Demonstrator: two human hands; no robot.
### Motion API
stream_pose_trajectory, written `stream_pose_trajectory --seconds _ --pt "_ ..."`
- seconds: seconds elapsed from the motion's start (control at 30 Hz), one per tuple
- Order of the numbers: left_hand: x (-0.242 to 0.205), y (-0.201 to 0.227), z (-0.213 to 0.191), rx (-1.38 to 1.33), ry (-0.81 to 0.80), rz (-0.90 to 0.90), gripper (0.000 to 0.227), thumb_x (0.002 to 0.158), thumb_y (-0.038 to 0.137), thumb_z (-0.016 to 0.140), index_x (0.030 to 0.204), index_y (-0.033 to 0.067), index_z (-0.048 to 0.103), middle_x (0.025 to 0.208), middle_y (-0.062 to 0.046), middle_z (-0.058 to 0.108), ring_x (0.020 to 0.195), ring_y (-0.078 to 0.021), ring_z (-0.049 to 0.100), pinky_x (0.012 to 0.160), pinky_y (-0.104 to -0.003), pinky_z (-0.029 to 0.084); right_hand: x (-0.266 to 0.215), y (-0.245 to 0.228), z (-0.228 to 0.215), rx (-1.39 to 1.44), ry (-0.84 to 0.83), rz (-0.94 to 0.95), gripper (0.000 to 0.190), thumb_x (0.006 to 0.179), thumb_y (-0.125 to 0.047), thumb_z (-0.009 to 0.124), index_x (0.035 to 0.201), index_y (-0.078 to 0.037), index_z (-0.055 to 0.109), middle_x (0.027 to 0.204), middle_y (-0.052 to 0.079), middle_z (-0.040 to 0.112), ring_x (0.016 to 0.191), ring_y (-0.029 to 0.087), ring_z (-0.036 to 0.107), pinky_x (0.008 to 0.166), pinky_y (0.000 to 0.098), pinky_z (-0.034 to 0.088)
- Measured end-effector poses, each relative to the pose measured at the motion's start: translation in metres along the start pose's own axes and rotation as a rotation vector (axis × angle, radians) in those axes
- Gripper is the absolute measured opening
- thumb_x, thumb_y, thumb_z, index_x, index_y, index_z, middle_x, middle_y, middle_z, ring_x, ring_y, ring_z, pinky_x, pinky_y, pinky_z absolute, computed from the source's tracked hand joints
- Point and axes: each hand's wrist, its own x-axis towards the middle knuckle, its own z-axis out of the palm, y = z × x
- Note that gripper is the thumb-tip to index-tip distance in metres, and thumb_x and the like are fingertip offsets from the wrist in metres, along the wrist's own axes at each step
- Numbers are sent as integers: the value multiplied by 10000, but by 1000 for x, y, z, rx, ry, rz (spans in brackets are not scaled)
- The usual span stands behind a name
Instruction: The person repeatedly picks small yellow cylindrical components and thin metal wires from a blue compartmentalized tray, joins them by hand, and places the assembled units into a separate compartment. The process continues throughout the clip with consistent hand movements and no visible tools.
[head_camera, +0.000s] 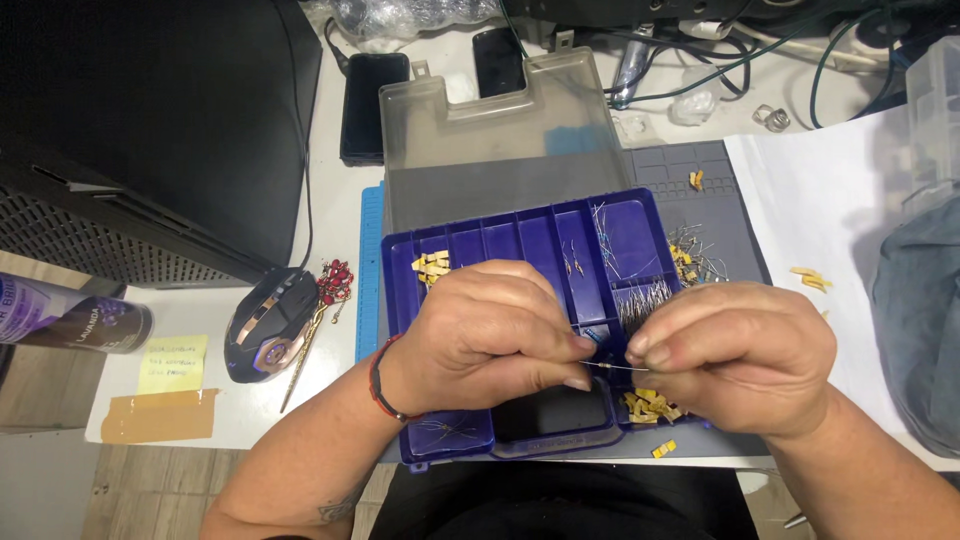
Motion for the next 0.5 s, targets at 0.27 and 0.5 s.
stream_pose_trajectory --seconds 0.27,0.5 --pt "-1 -1 -3 2 -12 -1 210 876 159 836 1006 43 719 941 -72 754 814 -226 752 794 -347 606 -9 0 -9 87 47 76 134 758 -121 783 833 -97 675 892 126 761 715 167 808 695 239 694" --pt "5 0 -8 70 74 -56 124 889 121 797 906 21 724 892 -95 759 771 -226 747 716 -346 571 -10 13 -47 231 94 315 119 832 -4 703 845 -62 600 930 129 741 618 98 764 585 168 705"
